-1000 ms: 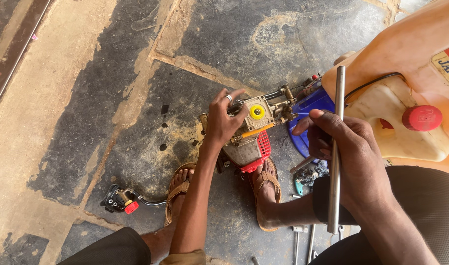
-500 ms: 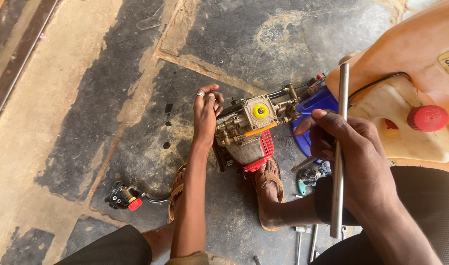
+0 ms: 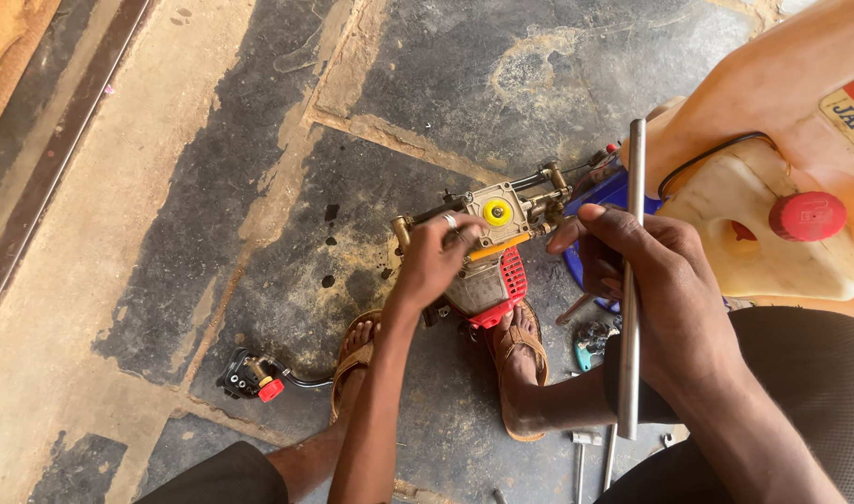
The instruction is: The person uses a T-handle wrench to tighten bolts on a small red and silver engine placed on the floor. They repeatedly adjust the wrench and apply torque to secure the engine components.
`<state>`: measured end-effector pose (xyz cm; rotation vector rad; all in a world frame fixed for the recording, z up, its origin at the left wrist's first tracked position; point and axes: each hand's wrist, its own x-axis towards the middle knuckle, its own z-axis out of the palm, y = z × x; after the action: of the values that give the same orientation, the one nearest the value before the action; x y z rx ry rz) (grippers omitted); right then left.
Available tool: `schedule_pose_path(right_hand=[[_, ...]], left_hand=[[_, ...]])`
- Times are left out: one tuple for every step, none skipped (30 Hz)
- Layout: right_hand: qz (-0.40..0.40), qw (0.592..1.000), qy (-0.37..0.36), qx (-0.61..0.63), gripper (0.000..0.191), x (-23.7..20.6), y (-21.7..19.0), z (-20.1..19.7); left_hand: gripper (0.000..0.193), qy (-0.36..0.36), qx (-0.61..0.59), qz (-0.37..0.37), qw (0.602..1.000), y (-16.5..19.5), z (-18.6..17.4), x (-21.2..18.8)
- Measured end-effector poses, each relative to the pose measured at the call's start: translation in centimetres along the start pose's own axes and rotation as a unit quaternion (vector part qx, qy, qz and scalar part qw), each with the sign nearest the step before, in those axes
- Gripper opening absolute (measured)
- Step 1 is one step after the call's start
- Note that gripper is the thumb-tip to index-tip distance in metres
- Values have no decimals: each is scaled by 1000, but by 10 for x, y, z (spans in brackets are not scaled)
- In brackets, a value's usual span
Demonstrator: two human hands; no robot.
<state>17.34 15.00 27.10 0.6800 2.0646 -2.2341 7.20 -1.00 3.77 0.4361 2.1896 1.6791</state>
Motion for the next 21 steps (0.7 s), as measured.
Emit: schedule_pose_path(right_hand=[[0,1000,1,-5,36,0,0,-1],[-1,1000,0,-2,35,0,1,-1],[-2,1000,0,0,35,0,1,-2],[-3,1000,-1,2,35,0,1,-3],[-3,1000,2,-9,36,-1,1,-4],[-3,1000,4,-20,36,-1,1,-4],[-3,1000,7,-30,37,-1,1,-5],[-2,1000,5,-27,37,-1,1,-5],[-1,1000,3,-24,37,0,2,-4],[-1,1000,0,-21,37,0,2,-4],[2,1000,2,-14,37,1,2,-5],[4,1000,3,-7,36,1,2,-5],[7,1000,3,0,36,1,3,-5],[6,1000,3,-3,36,0,3,-6],[6,1000,3,-7,36,0,3,-6],[6,1000,4,-11,36,0,3,-7],[5,1000,2,-12,36,-1,3,-7],[3,1000,1,-13,36,-1,4,-7],[1,1000,-1,-14,36,-1,4,-7],[-2,1000,-2,-21,36,-1,4,-7],[-5,1000,-4,-28,36,-1,5,-7]], left_hand=[[23,-16,25,6,1000,-2,5,-1],[22,-32,50,12,998,-4,8,-2],[22,-17,55,57,997,-6,12,-2],[22,-2,60,102,993,-8,15,-1],[21,11,65,147,987,-10,17,0],[19,17,62,146,987,-12,19,1],[17,22,59,145,987,-13,20,2],[16,27,56,144,988,-14,21,3],[15,28,54,144,988,-15,22,3],[15,30,52,145,988,-16,21,3],[15,31,49,146,988,-16,21,3],[14,34,51,113,992,-16,21,2],[14,37,54,79,995,-16,21,2],[14,40,57,44,997,-16,20,1],[13,56,53,85,993,-15,19,1],[13,72,49,126,988,-15,18,1],[13,88,44,167,981,-14,17,1],[13,84,46,164,982,-13,15,1],[13,81,49,161,982,-13,14,1],[13,77,51,159,983,-12,12,1],[14,78,51,159,983,-11,11,0]])
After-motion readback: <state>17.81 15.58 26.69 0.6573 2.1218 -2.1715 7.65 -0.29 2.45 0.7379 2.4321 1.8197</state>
